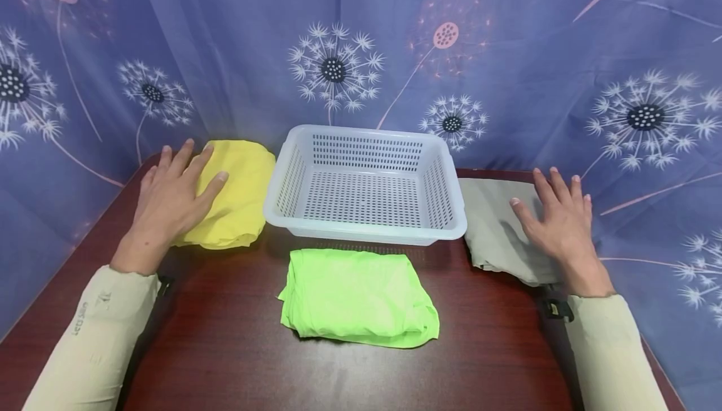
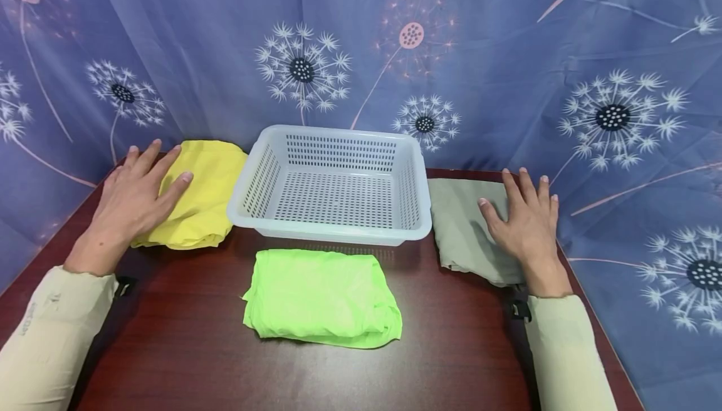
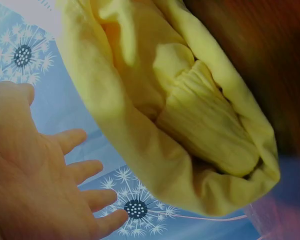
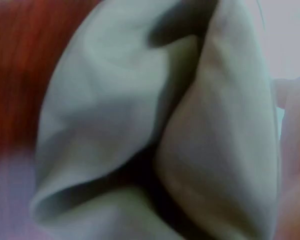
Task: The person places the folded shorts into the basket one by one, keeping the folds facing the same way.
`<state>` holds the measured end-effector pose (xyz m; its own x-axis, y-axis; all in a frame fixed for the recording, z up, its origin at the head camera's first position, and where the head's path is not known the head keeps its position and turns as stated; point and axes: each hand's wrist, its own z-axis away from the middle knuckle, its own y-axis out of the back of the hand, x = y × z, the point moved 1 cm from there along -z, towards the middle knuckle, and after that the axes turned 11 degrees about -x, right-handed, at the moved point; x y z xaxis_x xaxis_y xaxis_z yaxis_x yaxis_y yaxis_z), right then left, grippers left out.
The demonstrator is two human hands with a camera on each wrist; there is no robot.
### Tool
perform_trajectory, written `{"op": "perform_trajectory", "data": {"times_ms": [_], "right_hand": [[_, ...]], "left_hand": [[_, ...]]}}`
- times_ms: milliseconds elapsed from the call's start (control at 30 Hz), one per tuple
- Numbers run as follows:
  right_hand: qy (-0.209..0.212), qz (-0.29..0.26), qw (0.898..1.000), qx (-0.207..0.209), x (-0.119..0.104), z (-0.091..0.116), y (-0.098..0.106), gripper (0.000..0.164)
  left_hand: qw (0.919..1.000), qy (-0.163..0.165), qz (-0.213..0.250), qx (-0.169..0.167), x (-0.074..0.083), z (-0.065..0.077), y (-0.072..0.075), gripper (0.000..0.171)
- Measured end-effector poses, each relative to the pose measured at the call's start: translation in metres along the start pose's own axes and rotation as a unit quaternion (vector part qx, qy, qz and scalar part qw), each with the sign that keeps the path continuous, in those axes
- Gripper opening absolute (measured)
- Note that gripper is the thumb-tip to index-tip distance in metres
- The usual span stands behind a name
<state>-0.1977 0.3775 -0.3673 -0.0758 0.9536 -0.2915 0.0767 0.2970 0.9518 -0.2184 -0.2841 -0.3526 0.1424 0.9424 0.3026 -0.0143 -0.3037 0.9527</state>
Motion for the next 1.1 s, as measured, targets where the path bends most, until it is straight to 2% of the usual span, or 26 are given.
{"op": "perform_trajectory", "data": {"times_ms": [433,1100], "right_hand": [[0.032,-0.013,0.999,0.035,0.0003,-0.0023,-0.0002,0.074],[0.063,-0.044,0.996,0.045,-0.0009,-0.003,-0.0011,0.067]], "left_hand": [[0.9997,-0.019,0.002,0.012,-0.0011,-0.0009,-0.0007,0.075],[0.9985,-0.052,0.003,0.016,0.0009,-0.0025,-0.0053,0.069]]}}
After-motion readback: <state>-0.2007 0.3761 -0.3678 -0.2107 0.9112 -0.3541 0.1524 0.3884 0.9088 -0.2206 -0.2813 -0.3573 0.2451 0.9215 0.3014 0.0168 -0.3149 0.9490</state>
